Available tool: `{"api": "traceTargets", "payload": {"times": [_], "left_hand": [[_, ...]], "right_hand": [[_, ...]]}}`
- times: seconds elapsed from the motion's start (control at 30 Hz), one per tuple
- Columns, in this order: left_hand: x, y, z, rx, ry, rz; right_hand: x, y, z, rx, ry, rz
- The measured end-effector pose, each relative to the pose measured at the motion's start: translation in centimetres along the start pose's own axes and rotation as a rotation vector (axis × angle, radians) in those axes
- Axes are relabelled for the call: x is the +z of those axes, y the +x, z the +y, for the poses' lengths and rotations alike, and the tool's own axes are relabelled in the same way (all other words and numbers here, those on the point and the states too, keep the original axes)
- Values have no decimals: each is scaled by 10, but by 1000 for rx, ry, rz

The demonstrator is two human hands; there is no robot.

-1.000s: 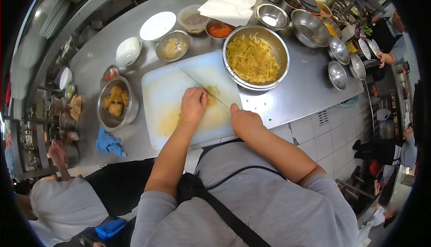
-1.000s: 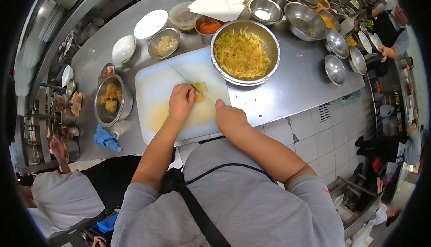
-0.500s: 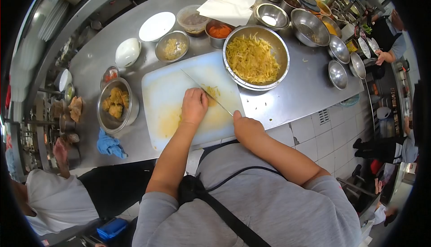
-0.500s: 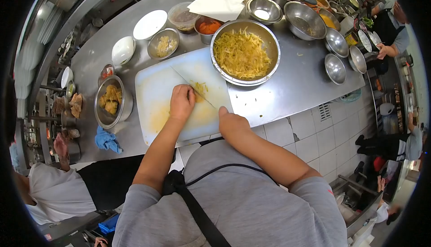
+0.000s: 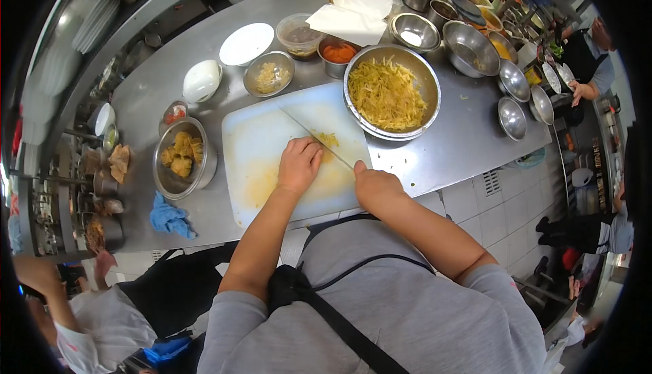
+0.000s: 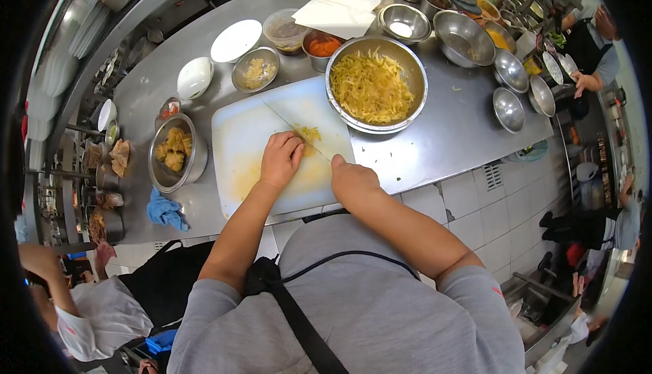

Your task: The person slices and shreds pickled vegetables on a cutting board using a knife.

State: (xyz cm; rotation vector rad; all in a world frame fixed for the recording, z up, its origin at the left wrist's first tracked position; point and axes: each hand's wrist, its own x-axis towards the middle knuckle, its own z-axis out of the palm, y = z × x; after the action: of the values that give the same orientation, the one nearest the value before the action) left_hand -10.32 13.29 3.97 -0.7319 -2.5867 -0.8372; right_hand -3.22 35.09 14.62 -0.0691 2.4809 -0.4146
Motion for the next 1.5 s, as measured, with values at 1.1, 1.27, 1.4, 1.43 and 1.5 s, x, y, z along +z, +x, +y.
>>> {"api": "traceTargets", "payload": {"times": [1.1,1.27,1.4,1.43,1.5], "left_hand": [[7,-2,-4,-1,-74,99],[7,-4,-4,-8,-63,91],[-1,-2,1,-201,-179,38],[-2,-2,2,-197,-180,38],[-5,-2,-1,-99,-39,144]], "right_hand": [[-4,-20,-3,-16,19,6],[33,17,3,-11,53,24],[24,24,9,3,58,0],[25,22,14,-19,40,13],[29,22,15,-44,23,23]]}}
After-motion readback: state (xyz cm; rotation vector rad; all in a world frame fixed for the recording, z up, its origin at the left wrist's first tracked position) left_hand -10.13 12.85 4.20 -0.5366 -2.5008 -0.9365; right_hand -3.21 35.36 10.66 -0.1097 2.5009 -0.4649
